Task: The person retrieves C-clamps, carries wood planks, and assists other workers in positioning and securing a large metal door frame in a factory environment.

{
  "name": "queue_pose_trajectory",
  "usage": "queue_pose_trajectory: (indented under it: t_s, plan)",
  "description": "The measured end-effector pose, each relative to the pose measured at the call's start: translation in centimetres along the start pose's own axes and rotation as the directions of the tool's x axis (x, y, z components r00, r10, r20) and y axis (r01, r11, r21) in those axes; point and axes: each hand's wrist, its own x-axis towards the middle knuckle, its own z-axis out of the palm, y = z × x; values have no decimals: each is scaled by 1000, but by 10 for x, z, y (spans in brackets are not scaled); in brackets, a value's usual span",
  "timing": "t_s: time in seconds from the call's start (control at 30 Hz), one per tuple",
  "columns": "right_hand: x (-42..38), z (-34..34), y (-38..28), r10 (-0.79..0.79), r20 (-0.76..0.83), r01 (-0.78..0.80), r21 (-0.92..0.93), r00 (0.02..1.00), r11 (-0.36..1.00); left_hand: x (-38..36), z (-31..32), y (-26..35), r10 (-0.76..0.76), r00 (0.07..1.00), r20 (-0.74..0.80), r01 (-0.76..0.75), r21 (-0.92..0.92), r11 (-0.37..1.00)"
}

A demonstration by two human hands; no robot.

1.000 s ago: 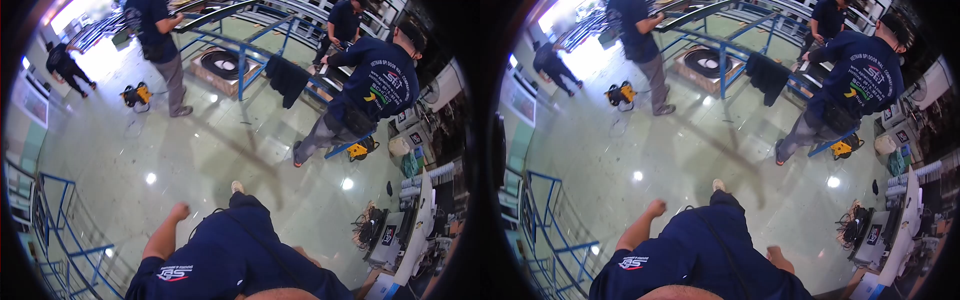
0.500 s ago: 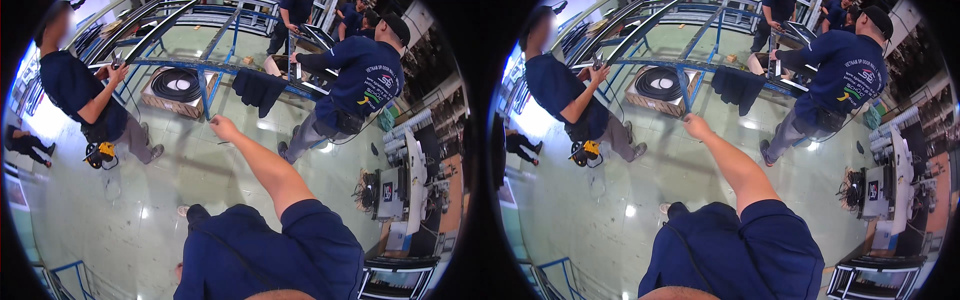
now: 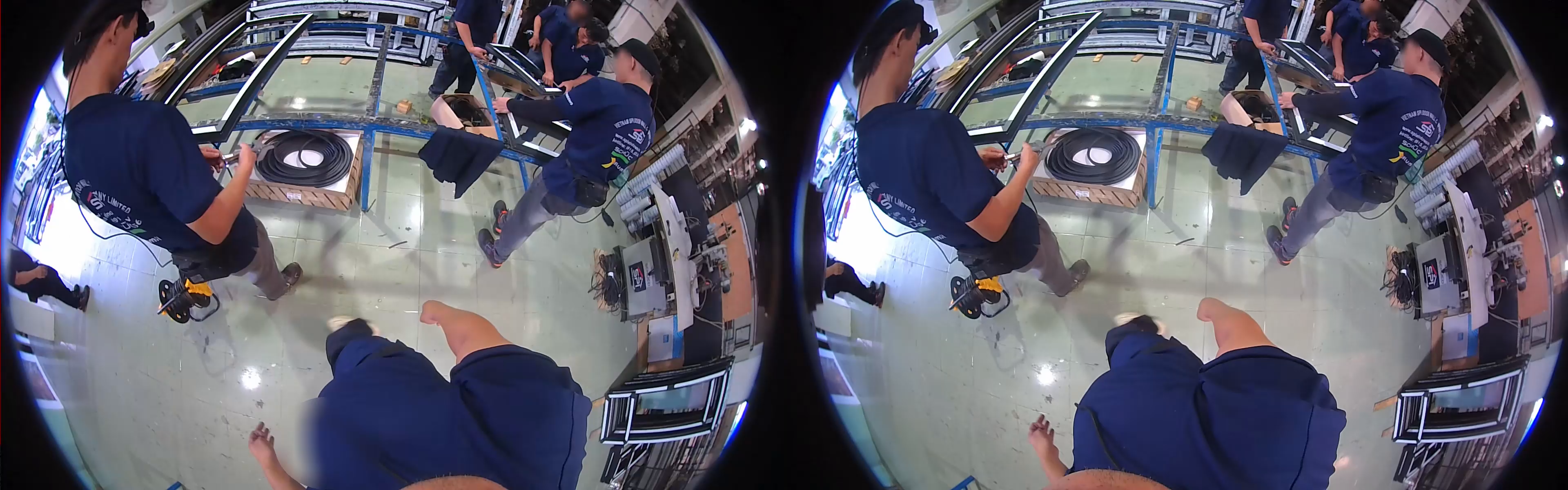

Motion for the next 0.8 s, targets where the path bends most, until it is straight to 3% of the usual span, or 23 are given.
queue_pose_trajectory:
  t_s: [0.03, 0.07, 0.1, 0.13, 0.2, 0.3, 0.37, 0.4, 0.43, 0.47, 0.5, 0.53, 0.6, 0.7, 0.77, 0.8]
  plan:
    - [-18, -10, -17, 89, -147, -71, 119, 985, 990, 1, 2, 31, 109, 994, 33, -106, -64, 992]
    - [-8, -16, -30, 94, -143, -76, 126, 985, 989, 10, -3, 48, 216, 975, 57, -207, -131, 969]
    - [0, -25, -48, 75, -126, -68, 57, 989, 996, 25, -14, 56, 215, 975, 61, -206, -126, 970]
    - [9, -34, -69, 55, -110, -57, -12, 992, 998, 44, -25, 66, 293, 952, 87, -290, -45, 956]
    - [11, -48, -131, 92, -304, -49, 146, 948, 988, 89, -53, 82, 369, 920, 131, -377, 37, 926]
    - [70, -57, -237, -75, -382, 134, 129, 921, 983, 157, -132, 73, 306, 940, 153, -331, 182, 926]
    - [95, -62, -319, -180, -371, 233, 105, 911, 967, 187, -199, 52, 207, 977, 43, -209, 323, 923]
    - [107, -61, -358, -212, -380, 264, 90, 900, 960, 185, -217, 58, 191, 982, 3, -182, 320, 930]
    - [119, -57, -397, -260, -375, 302, 57, 890, 952, 176, -229, 59, 64, 994, -90, -39, 255, 966]
    - [113, -75, -440, -317, -195, 319, -23, 928, 947, 152, -241, 61, -85, 976, -200, 117, 152, 981]
    - [106, -80, -482, -379, -207, 377, -53, 902, 925, 150, -262, 47, -62, 975, -214, 103, 186, 977]
    - [107, -87, -521, -449, -214, 440, -89, 868, 893, 147, -284, 35, -44, 974, -224, 136, 414, 900]
    - [120, -95, -593, -494, -183, 485, -99, 850, 869, 130, -298, 13, -145, 923, -357, 207, 142, 968]
    - [111, -112, -688, -612, -165, 604, -100, 774, 791, 111, -302, -36, -333, 855, -398, 227, -292, 929]
    - [109, -124, -736, -629, -111, 611, -160, 769, 775, 104, -290, -62, -416, 825, -384, 310, -308, 899]
    - [125, -135, -762, -623, -81, 601, -193, 778, 775, 112, -290, -68, -344, 875, -341, 321, -124, 939]
